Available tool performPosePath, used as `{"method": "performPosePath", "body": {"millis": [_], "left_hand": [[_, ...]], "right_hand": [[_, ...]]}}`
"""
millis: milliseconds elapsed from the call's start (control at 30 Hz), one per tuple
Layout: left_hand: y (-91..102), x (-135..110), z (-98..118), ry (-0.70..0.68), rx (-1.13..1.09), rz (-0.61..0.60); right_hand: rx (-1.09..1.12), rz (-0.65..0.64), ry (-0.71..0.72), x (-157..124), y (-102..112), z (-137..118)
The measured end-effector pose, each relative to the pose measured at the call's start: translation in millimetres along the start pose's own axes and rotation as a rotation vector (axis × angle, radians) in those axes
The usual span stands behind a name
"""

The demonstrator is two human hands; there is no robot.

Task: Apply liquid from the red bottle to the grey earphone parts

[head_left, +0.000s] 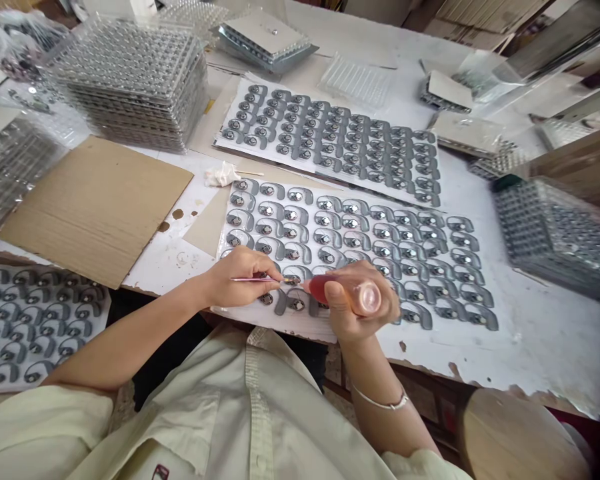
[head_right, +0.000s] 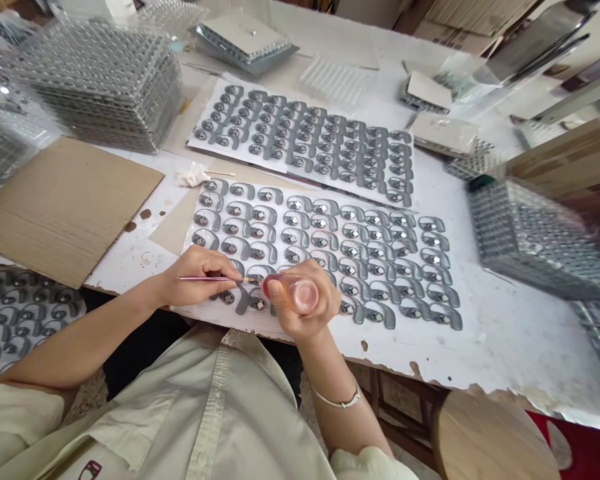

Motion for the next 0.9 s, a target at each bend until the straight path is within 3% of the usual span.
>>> {"method": "performPosePath", "body": {"millis": [267,400,533,667,767,900], "left_hand": [[0.1,0,-1,-0.022,-0.015,0.025],[-0.1,-1,4,-0.063,0.007,0.045],[8.8,1,21,-0.108,0.027,0.099],[22.6,9,30,-0.081,0.085,0.162],[22.5,18,32,-0.137,0.192,0.146],[12.9,24,34,-0.224,0.306,0.109]], "right_hand": [[-0.004,0.007,0.021,0,-2,-2],[0.059,0.058,-0.070,5,3,0],[0.097,0.336,-0.172,14,39,11],[0.000,0.608,-0.009,9,88,23],[-0.073,0.704,0.098,-6,111,36],[-0.108,0.752,0.090,-25,121,46]]}}
Point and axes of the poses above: each hand's wrist, its own x-axis towards the middle knuckle, its own y-axis out of the back of the hand, z = x × y, the point moved 6 cm from there along x, towards the middle knuckle, and after that the axes turned 1 degree about -y, right-handed, at the moved point
